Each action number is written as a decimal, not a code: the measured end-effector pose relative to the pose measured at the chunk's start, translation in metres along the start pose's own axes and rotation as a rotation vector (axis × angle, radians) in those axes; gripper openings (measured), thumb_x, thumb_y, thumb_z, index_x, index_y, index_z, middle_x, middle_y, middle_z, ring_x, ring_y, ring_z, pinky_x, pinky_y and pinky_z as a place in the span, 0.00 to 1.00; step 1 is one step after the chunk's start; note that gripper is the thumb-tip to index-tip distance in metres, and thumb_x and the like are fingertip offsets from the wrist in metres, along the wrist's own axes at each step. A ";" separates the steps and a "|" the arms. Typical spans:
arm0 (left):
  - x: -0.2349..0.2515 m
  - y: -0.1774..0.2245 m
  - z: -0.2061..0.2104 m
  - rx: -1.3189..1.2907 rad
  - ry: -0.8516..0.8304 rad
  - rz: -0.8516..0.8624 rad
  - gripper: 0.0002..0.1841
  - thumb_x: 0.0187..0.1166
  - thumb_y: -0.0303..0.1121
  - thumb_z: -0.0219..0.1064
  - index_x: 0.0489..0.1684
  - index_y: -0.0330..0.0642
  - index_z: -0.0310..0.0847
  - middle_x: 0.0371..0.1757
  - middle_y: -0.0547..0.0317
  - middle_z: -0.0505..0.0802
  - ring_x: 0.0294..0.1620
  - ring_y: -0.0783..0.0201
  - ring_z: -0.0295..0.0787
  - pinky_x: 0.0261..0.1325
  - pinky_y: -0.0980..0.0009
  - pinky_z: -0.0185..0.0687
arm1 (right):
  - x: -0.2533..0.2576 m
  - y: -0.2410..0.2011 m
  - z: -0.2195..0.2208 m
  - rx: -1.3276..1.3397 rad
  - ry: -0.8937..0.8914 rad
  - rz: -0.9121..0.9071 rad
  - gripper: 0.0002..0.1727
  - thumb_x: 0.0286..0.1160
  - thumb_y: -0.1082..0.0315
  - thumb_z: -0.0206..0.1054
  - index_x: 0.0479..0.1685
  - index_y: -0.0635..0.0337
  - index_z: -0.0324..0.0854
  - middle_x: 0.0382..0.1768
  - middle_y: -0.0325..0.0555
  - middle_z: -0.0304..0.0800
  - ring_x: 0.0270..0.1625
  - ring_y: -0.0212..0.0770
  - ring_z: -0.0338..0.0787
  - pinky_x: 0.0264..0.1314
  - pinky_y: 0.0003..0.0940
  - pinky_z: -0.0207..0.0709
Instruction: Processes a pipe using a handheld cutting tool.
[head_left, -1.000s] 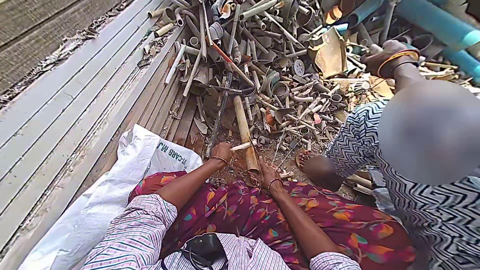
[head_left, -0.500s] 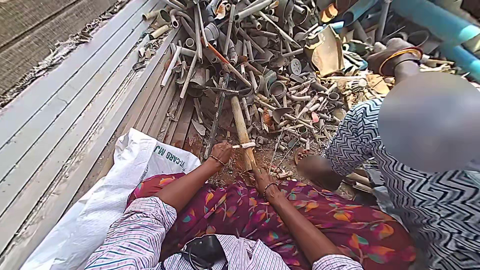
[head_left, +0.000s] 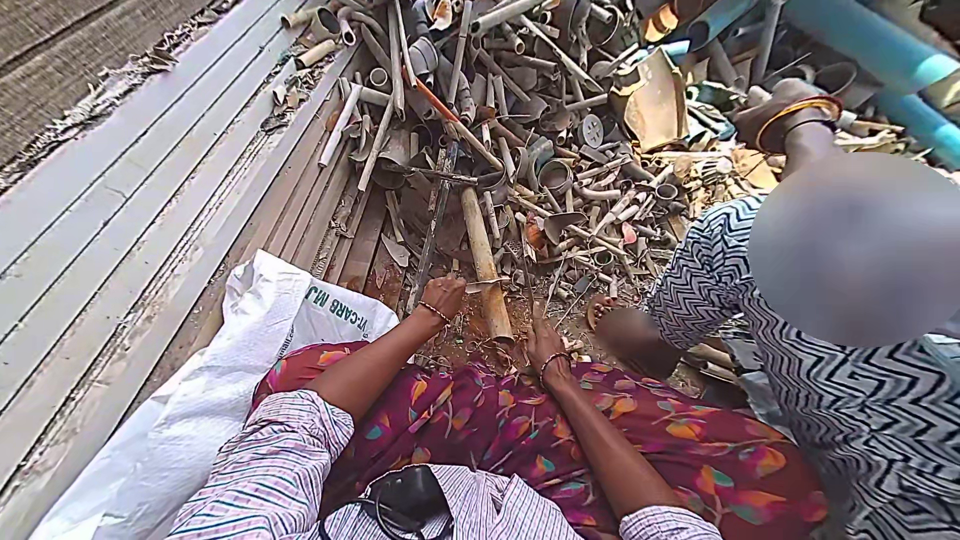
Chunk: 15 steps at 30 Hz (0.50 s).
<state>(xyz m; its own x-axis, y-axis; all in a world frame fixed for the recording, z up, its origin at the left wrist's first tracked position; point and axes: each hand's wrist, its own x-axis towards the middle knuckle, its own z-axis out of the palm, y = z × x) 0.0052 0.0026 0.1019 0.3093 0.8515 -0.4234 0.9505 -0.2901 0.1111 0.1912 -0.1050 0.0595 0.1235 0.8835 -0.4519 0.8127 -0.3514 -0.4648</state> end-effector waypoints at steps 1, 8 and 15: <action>0.000 0.000 0.000 0.001 0.003 0.013 0.17 0.89 0.24 0.52 0.66 0.27 0.81 0.67 0.29 0.86 0.66 0.33 0.86 0.67 0.40 0.79 | -0.005 -0.007 0.000 -0.045 -0.026 -0.052 0.33 0.92 0.68 0.49 0.95 0.63 0.47 0.76 0.72 0.77 0.75 0.67 0.81 0.79 0.56 0.70; -0.001 0.000 0.003 0.096 -0.041 0.051 0.16 0.85 0.17 0.50 0.62 0.22 0.81 0.66 0.29 0.86 0.65 0.33 0.86 0.66 0.41 0.80 | 0.002 -0.013 0.003 -0.205 -0.231 -0.010 0.39 0.90 0.66 0.53 0.98 0.50 0.38 0.80 0.71 0.71 0.78 0.68 0.78 0.78 0.59 0.71; 0.001 -0.002 0.007 0.082 -0.034 0.056 0.15 0.84 0.17 0.52 0.59 0.22 0.83 0.62 0.29 0.88 0.63 0.33 0.88 0.63 0.41 0.81 | -0.002 -0.013 0.011 -0.209 -0.222 -0.035 0.38 0.88 0.68 0.56 0.97 0.52 0.46 0.83 0.69 0.68 0.76 0.69 0.80 0.76 0.60 0.72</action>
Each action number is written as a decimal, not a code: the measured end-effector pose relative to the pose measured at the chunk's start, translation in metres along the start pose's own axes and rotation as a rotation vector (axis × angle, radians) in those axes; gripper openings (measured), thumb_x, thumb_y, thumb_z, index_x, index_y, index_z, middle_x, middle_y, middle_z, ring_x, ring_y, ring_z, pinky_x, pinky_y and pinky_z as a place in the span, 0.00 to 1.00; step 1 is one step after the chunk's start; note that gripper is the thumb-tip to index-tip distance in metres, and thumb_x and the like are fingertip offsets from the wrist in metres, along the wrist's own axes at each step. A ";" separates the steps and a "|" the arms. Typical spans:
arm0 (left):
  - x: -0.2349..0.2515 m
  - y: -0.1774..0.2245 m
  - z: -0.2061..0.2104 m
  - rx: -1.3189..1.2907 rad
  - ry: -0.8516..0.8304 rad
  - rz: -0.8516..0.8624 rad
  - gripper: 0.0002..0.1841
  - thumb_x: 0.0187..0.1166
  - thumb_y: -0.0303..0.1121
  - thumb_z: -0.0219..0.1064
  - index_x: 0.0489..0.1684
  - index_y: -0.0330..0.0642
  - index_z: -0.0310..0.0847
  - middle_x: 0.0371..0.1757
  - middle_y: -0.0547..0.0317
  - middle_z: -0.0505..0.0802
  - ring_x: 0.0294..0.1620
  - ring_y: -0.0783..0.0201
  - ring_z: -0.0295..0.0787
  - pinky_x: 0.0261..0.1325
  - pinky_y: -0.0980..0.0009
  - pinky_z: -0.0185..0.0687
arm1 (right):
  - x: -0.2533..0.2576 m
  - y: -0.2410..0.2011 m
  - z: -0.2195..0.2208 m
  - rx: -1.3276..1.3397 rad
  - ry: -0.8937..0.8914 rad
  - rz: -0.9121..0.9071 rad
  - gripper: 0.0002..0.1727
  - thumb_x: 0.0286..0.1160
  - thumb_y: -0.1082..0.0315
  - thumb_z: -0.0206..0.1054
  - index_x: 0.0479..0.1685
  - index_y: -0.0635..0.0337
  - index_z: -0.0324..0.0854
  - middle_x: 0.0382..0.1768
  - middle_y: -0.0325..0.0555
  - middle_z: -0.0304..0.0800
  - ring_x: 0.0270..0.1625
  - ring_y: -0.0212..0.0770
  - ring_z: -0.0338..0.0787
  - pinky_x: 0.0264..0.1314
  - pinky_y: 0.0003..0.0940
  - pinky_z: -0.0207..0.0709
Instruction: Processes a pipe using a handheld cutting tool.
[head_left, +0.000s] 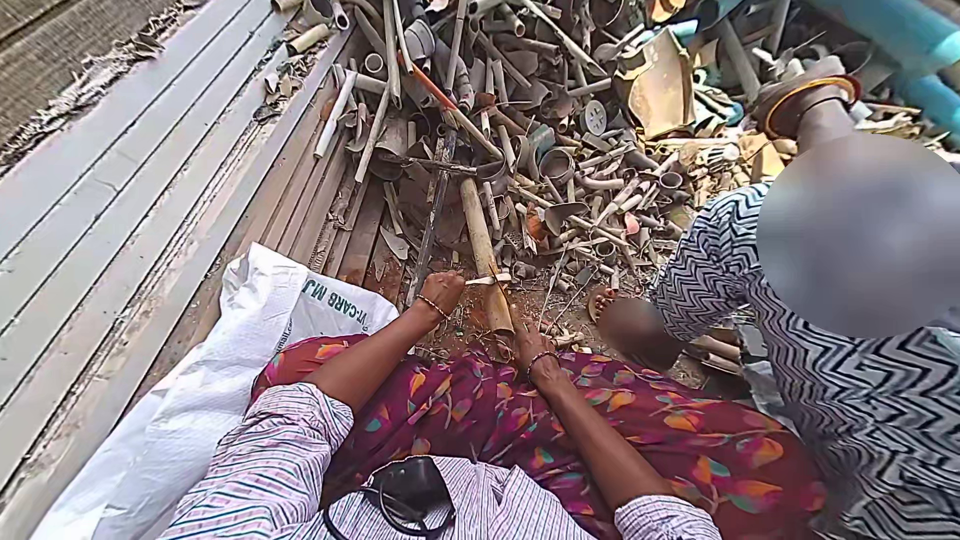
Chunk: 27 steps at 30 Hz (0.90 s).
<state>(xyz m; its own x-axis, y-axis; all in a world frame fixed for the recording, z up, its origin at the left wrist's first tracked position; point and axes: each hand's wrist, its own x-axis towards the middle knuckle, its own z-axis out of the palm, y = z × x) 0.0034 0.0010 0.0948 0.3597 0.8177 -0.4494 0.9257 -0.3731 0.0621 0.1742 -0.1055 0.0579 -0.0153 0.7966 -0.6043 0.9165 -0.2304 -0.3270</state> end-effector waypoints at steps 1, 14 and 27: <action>0.000 0.001 -0.001 0.004 0.005 0.001 0.15 0.85 0.17 0.52 0.59 0.23 0.83 0.62 0.29 0.88 0.63 0.33 0.88 0.63 0.41 0.81 | 0.005 0.004 -0.001 0.012 0.004 0.023 0.38 0.88 0.67 0.56 0.97 0.53 0.47 0.82 0.69 0.69 0.78 0.68 0.78 0.77 0.59 0.72; -0.002 0.002 -0.001 0.003 0.019 0.018 0.15 0.85 0.18 0.53 0.61 0.21 0.81 0.65 0.28 0.87 0.65 0.33 0.86 0.66 0.41 0.80 | 0.005 0.002 0.005 -0.007 0.036 -0.024 0.38 0.90 0.67 0.55 0.98 0.50 0.43 0.82 0.71 0.69 0.75 0.69 0.80 0.76 0.60 0.72; -0.002 -0.003 -0.001 -0.021 0.066 0.032 0.14 0.85 0.18 0.53 0.58 0.21 0.83 0.63 0.28 0.87 0.64 0.31 0.86 0.65 0.39 0.79 | 0.007 0.015 0.000 0.257 0.209 0.111 0.37 0.92 0.68 0.51 0.95 0.67 0.38 0.78 0.73 0.75 0.78 0.66 0.79 0.82 0.54 0.68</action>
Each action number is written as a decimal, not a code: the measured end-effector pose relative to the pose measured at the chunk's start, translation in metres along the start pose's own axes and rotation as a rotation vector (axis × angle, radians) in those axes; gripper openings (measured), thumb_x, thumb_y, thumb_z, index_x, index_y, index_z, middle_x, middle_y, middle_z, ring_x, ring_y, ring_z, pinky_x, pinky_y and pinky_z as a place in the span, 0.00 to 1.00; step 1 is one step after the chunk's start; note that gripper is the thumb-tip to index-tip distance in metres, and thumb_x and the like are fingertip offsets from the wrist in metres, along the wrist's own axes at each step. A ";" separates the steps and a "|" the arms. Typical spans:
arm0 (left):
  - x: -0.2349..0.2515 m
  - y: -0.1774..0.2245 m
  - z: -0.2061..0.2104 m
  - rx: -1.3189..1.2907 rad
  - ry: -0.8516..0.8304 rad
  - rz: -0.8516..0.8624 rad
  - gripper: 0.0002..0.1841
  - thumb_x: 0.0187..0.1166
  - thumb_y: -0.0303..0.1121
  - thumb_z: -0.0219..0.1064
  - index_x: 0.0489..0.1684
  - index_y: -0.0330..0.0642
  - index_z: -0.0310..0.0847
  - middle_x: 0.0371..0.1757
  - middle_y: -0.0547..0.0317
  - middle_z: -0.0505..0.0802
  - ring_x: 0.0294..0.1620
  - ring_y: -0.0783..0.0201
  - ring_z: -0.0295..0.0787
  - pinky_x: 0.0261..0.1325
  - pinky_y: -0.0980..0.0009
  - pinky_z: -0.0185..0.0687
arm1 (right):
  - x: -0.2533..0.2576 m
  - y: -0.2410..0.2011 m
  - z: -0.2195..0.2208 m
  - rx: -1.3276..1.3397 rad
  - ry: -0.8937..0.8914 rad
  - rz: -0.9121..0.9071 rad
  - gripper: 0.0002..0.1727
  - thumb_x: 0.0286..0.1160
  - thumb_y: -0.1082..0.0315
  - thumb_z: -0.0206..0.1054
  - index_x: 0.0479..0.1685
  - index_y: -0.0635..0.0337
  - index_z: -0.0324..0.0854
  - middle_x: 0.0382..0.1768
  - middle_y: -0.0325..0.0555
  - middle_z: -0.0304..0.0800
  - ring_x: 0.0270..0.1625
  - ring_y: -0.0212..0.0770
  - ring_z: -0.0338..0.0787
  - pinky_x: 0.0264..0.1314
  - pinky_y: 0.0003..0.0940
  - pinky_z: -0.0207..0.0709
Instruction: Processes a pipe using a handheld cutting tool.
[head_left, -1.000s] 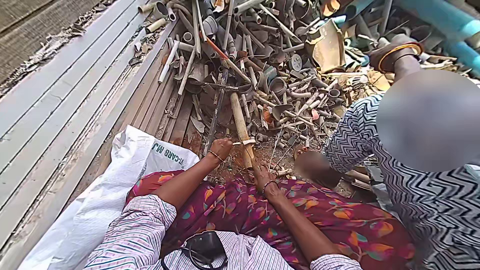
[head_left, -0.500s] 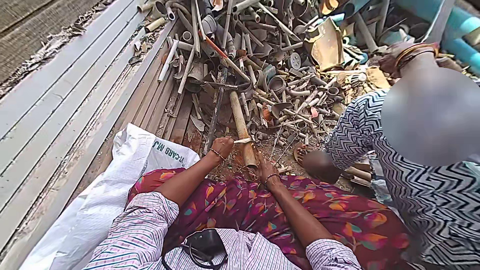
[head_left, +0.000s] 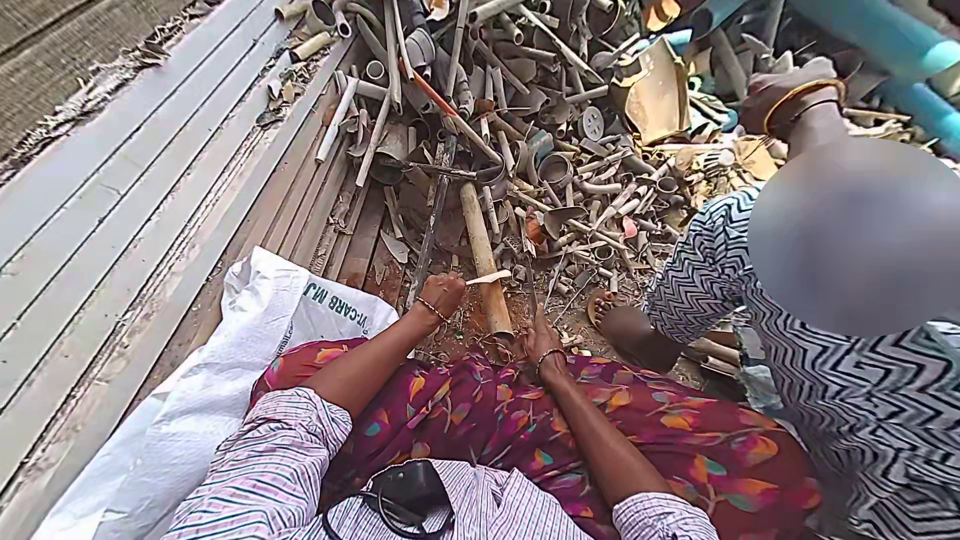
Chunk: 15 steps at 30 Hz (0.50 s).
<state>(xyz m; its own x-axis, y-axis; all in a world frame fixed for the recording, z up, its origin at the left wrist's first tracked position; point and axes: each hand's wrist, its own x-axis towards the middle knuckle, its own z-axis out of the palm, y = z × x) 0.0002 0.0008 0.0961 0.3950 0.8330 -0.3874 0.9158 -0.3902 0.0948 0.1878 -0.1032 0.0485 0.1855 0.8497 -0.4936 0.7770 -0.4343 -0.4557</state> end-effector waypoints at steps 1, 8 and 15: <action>-0.001 0.002 0.000 0.013 -0.020 -0.002 0.15 0.84 0.17 0.52 0.58 0.21 0.83 0.63 0.28 0.87 0.63 0.31 0.87 0.64 0.40 0.79 | 0.000 0.000 0.000 0.021 0.027 -0.014 0.37 0.92 0.69 0.50 0.95 0.69 0.38 0.78 0.74 0.74 0.78 0.66 0.79 0.83 0.53 0.68; 0.000 0.004 -0.002 0.026 -0.074 -0.015 0.15 0.84 0.17 0.52 0.59 0.22 0.83 0.65 0.30 0.88 0.66 0.33 0.86 0.66 0.41 0.78 | -0.002 -0.013 0.009 -0.248 -0.202 -0.115 0.40 0.89 0.67 0.56 0.98 0.52 0.41 0.84 0.69 0.66 0.77 0.69 0.78 0.77 0.60 0.71; 0.003 0.004 -0.001 0.057 -0.098 -0.002 0.15 0.85 0.18 0.51 0.59 0.22 0.83 0.66 0.31 0.87 0.68 0.34 0.85 0.68 0.42 0.77 | -0.006 -0.018 0.008 -0.256 -0.215 -0.178 0.35 0.89 0.69 0.55 0.95 0.56 0.51 0.81 0.70 0.70 0.73 0.69 0.82 0.75 0.61 0.72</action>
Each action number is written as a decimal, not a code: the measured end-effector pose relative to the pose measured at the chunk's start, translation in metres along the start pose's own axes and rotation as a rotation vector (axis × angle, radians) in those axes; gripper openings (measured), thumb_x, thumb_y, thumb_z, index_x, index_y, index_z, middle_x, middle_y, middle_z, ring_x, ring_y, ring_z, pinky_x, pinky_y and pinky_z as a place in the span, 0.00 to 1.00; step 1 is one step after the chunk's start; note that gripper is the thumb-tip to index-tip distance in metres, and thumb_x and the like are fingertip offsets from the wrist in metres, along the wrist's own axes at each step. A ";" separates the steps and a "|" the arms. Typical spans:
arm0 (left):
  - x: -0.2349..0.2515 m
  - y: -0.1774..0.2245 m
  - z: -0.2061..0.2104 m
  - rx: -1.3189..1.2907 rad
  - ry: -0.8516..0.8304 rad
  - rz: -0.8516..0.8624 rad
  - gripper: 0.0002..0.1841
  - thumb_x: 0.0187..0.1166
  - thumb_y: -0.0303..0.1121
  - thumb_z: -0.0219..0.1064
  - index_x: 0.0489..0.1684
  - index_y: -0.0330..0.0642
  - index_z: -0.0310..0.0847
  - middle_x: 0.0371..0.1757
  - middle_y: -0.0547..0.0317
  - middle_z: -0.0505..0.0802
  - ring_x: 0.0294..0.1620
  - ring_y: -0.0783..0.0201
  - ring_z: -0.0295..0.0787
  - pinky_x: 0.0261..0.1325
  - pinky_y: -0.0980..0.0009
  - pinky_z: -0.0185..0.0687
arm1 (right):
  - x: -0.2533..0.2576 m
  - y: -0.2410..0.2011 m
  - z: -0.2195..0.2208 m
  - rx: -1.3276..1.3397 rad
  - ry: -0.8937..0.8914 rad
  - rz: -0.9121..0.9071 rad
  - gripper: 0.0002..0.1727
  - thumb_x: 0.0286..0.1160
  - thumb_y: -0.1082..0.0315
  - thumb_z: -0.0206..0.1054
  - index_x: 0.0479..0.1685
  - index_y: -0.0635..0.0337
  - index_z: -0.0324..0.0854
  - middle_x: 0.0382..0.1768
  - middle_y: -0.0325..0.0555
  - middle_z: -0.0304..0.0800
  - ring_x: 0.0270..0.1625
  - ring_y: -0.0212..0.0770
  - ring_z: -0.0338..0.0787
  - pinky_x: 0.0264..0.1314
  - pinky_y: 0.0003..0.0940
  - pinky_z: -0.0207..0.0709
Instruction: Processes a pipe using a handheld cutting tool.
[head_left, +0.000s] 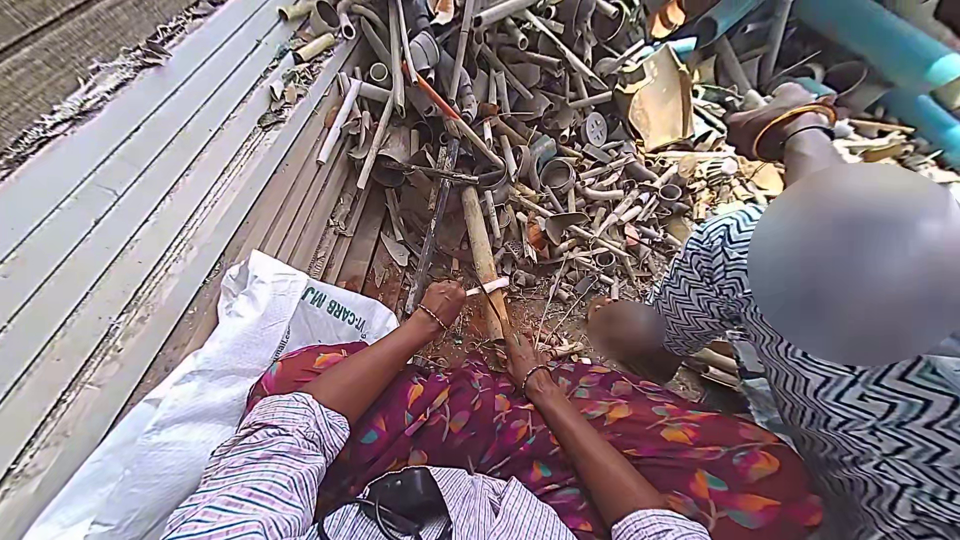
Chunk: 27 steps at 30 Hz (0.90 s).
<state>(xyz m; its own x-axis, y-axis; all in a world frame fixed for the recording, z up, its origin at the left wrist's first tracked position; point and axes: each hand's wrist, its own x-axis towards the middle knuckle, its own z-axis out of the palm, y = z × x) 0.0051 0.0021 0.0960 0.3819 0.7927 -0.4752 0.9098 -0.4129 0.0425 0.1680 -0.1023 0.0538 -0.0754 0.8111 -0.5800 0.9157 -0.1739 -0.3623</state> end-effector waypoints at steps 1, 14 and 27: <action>0.000 0.000 0.002 0.006 -0.011 0.007 0.15 0.85 0.18 0.51 0.59 0.22 0.82 0.65 0.30 0.87 0.68 0.34 0.85 0.68 0.42 0.78 | 0.003 0.002 -0.001 0.009 -0.010 0.037 0.35 0.88 0.69 0.55 0.95 0.57 0.51 0.83 0.69 0.68 0.75 0.69 0.80 0.76 0.60 0.71; 0.015 -0.011 0.022 -0.706 -0.239 -0.238 0.25 0.97 0.38 0.42 0.68 0.21 0.74 0.63 0.24 0.83 0.62 0.37 0.82 0.69 0.44 0.72 | 0.004 0.009 0.005 0.027 0.010 -0.031 0.39 0.90 0.69 0.54 0.98 0.53 0.39 0.81 0.72 0.69 0.75 0.70 0.80 0.77 0.60 0.70; 0.016 -0.007 0.012 -0.705 -0.231 -0.313 0.24 0.97 0.37 0.44 0.68 0.21 0.75 0.67 0.26 0.82 0.69 0.39 0.80 0.73 0.45 0.69 | 0.003 0.007 -0.003 0.014 -0.027 0.031 0.38 0.89 0.69 0.55 0.97 0.52 0.43 0.82 0.70 0.68 0.75 0.69 0.80 0.78 0.60 0.70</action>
<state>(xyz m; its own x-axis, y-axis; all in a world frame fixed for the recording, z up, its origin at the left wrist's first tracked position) 0.0027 0.0123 0.0771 0.1191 0.6803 -0.7232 0.8867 0.2548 0.3857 0.1750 -0.0996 0.0520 -0.0583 0.7899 -0.6104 0.9120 -0.2065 -0.3544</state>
